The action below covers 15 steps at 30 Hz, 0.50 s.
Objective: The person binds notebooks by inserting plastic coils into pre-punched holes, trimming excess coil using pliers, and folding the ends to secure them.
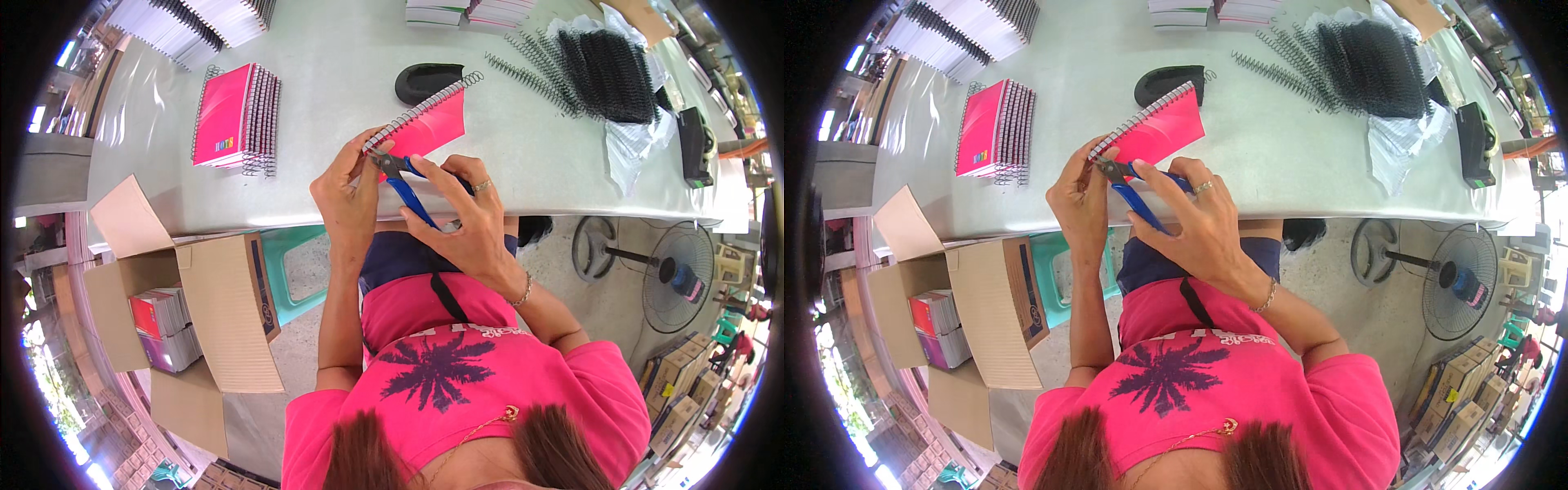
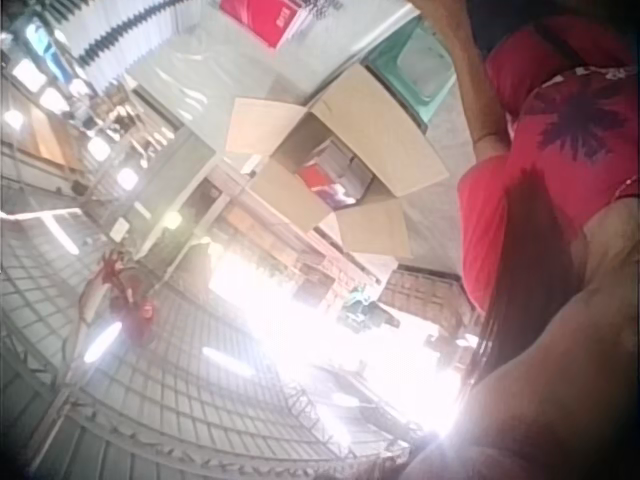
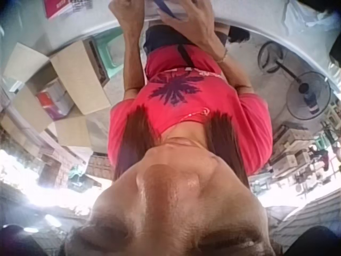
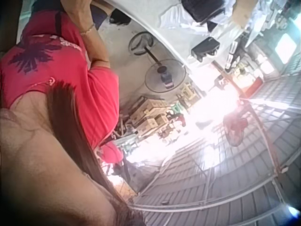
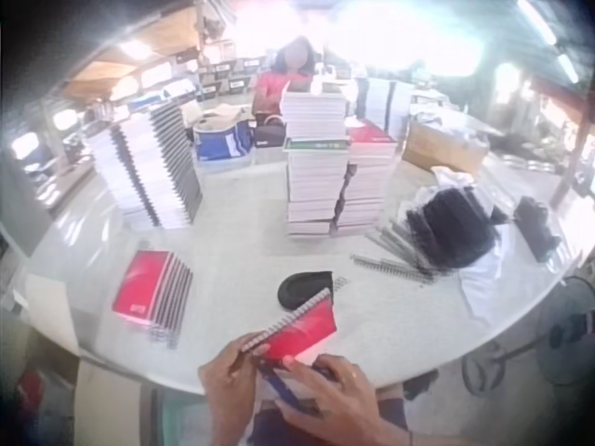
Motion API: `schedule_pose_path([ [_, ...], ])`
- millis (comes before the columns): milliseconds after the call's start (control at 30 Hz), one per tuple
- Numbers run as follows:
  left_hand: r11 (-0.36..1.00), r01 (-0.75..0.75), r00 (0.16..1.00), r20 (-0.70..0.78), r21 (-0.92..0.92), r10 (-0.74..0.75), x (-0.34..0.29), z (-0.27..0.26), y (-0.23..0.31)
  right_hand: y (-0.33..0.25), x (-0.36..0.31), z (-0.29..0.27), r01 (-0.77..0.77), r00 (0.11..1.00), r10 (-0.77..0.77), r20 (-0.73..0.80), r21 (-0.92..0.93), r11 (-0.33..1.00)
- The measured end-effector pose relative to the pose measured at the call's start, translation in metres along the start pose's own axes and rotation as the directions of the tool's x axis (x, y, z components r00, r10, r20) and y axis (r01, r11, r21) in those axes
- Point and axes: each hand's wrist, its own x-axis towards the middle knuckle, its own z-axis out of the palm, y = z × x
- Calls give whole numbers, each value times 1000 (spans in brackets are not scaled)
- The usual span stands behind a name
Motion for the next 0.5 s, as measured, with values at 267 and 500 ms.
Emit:
schedule_pose_path([
  [267,994,-85,995,-45,64,88,-4,2,-3,-3,-6,-1,-54,998,52,41,44,998],
  [500,996,-67,997,-39,61,70,-5,2,1,-2,-3,-2,-15,1000,15,-7,70,997],
])
